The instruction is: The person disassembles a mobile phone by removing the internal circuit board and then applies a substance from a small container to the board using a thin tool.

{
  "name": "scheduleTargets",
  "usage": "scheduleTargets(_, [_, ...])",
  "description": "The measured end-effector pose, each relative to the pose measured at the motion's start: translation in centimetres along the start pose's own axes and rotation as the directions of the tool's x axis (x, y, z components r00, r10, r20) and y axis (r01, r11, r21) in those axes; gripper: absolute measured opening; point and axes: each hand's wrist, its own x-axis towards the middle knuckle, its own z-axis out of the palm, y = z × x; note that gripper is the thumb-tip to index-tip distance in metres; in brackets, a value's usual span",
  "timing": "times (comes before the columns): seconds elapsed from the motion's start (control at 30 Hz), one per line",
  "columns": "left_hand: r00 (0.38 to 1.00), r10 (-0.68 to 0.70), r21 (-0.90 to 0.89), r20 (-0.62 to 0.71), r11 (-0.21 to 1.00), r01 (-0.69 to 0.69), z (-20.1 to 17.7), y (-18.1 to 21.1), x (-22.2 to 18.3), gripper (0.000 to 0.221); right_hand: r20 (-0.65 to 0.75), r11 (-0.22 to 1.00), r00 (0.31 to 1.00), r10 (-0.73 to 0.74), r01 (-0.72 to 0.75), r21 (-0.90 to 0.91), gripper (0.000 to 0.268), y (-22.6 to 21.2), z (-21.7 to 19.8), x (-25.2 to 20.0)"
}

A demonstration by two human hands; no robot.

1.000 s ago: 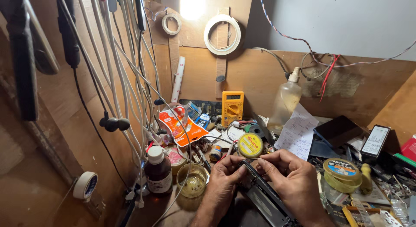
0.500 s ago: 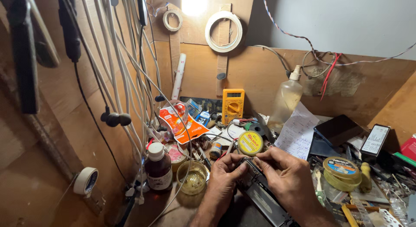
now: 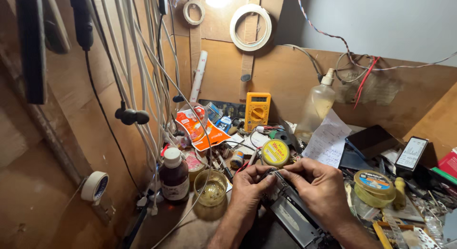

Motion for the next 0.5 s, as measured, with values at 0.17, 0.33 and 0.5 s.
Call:
scheduleTargets(0.17, [1.000, 0.002, -0.007, 0.018, 1.000, -0.002, 0.1, 0.0, 0.1, 0.022, 0.050, 0.987, 0.997, 0.056, -0.063, 0.149, 0.011, 0.5, -0.4, 0.4])
scheduleTargets(0.33, [1.000, -0.011, 0.021, 0.017, 1.000, 0.011, 0.0, -0.1, 0.2, 0.021, 0.030, 0.992, 0.993, 0.113, -0.115, 0.044, 0.008, -0.1, -0.3, 0.4])
scheduleTargets(0.5, [1.000, -0.010, 0.010, 0.028, 1.000, 0.009, -0.3, -0.3, 0.2, 0.022, -0.156, 0.997, 0.985, 0.078, -0.081, -0.013, 0.009, -1.1, -1.7, 1.5])
